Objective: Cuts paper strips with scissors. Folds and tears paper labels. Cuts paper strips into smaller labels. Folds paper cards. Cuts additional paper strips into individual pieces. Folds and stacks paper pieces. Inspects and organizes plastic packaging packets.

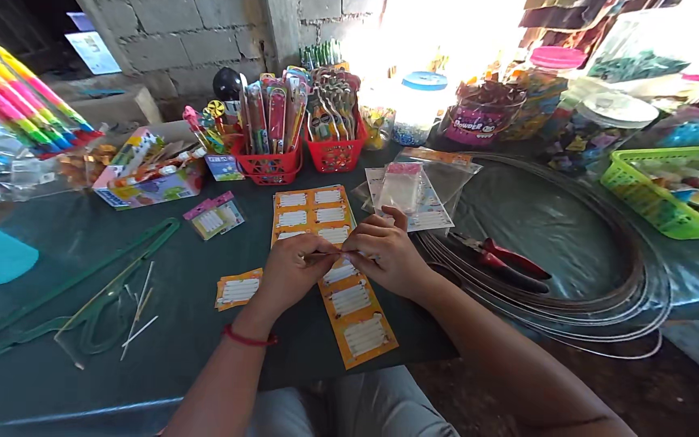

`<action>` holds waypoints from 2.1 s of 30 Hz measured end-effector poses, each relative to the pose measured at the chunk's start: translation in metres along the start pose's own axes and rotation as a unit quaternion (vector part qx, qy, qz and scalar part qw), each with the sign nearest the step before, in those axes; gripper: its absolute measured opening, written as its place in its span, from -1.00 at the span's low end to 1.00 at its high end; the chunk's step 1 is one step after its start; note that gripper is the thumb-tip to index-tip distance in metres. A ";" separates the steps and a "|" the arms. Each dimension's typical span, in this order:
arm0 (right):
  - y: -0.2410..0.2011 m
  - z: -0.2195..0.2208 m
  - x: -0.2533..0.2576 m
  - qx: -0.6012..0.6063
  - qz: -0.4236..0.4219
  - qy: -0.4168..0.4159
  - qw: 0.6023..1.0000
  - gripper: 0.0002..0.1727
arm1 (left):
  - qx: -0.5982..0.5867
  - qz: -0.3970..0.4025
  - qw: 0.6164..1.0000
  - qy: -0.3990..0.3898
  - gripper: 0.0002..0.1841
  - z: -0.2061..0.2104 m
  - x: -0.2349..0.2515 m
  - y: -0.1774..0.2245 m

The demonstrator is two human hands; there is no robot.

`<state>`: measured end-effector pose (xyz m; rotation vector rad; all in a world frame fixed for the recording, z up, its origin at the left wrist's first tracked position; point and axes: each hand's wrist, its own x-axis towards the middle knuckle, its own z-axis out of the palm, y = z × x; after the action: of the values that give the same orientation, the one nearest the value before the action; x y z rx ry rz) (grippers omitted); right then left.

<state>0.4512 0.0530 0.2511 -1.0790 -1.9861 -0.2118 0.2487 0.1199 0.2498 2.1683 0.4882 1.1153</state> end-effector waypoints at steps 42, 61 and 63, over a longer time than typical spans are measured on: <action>0.005 -0.013 0.015 0.399 0.384 0.011 0.833 -0.29 | -0.443 -0.224 0.847 0.192 -0.81 -0.009 0.011 0.019; -0.007 -0.007 0.014 0.527 0.365 0.115 0.759 -0.60 | -0.418 -0.212 0.866 0.177 -0.75 0.015 0.008 0.015; -0.005 -0.009 0.012 0.452 0.331 0.108 0.821 -0.63 | -0.373 -0.182 0.901 0.128 -0.32 0.011 0.006 0.011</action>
<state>0.4494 0.0532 0.2671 -0.9436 -1.1379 0.8671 0.2617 0.1119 0.2561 1.2150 0.4559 1.1337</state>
